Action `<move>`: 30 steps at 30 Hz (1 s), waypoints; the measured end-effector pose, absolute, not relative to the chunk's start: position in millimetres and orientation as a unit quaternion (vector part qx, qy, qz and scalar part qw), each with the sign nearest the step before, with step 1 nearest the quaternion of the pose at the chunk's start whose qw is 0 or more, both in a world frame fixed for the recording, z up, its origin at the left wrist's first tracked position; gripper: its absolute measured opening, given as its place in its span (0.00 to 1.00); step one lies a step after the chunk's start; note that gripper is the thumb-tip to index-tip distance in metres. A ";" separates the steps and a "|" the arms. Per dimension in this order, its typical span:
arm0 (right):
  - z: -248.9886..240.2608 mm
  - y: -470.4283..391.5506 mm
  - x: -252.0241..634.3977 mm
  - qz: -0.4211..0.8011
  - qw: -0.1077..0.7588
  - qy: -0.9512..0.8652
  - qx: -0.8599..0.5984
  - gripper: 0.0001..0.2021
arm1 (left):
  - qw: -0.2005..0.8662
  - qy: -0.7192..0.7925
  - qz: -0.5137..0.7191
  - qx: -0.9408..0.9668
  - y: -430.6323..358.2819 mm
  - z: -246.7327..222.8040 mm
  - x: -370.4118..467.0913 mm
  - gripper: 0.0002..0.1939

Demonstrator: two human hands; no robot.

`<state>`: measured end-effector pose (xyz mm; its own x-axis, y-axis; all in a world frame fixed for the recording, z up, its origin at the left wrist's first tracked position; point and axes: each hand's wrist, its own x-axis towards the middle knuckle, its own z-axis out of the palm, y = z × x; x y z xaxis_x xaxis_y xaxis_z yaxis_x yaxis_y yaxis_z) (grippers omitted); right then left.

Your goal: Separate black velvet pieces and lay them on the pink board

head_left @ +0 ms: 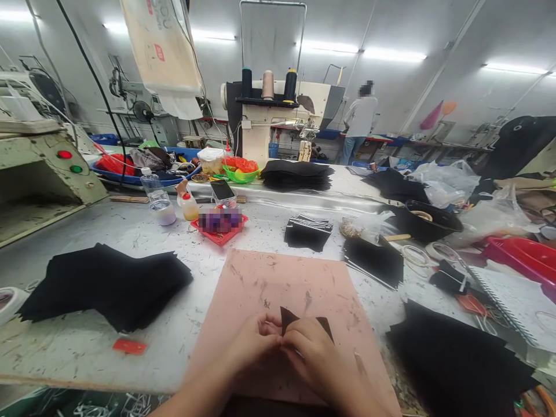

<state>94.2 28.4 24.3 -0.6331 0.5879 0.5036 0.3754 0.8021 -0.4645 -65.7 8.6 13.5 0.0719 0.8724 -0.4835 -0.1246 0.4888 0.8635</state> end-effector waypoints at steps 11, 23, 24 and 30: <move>23.7 22.8 94.5 0.144 0.365 -0.874 -0.285 0.10 | 0.607 0.584 0.390 0.372 7.0 9.8 -64.8 0.17; 23.5 21.4 91.9 0.136 0.259 -0.891 -0.348 0.10 | 0.560 0.610 0.374 0.419 3.5 16.5 -57.8 0.14; 23.8 20.9 91.9 0.136 0.260 -0.889 -0.352 0.10 | 0.561 0.609 0.375 0.417 4.0 16.4 -57.7 0.14; 21.2 21.5 94.3 0.146 0.275 -0.883 -0.350 0.11 | 0.581 0.603 0.381 0.391 6.8 13.4 -56.6 0.14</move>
<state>94.3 21.5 21.2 -0.6033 0.6992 0.3835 0.5390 0.7119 -0.4501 -56.6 6.8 13.4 -0.0181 0.9150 -0.4030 0.0284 0.4034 0.9146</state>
